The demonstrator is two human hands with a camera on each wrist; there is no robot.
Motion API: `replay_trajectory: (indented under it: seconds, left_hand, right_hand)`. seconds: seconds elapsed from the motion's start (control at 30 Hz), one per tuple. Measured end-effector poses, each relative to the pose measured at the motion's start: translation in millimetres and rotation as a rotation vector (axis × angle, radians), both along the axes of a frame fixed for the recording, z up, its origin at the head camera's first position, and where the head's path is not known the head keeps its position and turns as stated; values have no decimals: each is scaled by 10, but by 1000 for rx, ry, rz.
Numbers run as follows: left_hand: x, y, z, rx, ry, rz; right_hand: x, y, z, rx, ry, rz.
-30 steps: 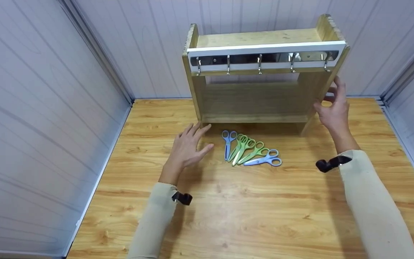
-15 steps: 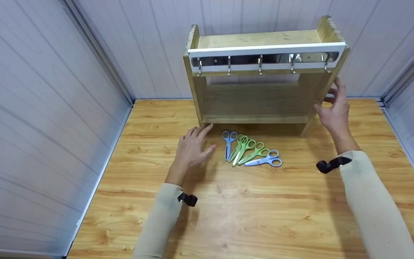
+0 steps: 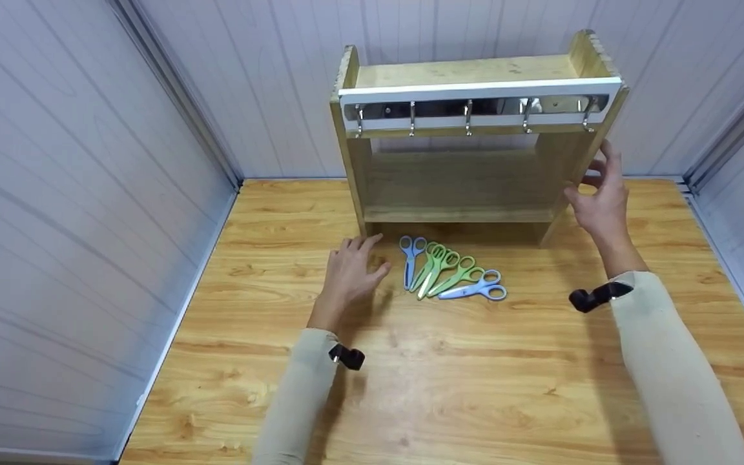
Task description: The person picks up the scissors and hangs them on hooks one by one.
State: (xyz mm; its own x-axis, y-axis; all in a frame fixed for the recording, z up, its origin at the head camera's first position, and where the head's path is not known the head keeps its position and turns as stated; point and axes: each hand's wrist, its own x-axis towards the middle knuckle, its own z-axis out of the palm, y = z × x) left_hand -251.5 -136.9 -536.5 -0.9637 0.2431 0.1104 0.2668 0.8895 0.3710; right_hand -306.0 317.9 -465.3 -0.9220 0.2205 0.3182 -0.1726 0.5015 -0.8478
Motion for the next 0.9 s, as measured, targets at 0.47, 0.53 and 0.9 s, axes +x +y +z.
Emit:
replay_trajectory:
  seconds: [0.47, 0.53, 0.9]
  left_hand:
    - [-53, 179, -200, 56, -26, 52]
    - [-62, 199, -220, 56, -26, 54]
    - [-192, 281, -560, 57, 26, 70]
  right_hand:
    - [7, -26, -5, -21, 33, 1]
    - [6, -26, -12, -18, 28, -1]
    - [16, -23, 5, -18, 26, 14]
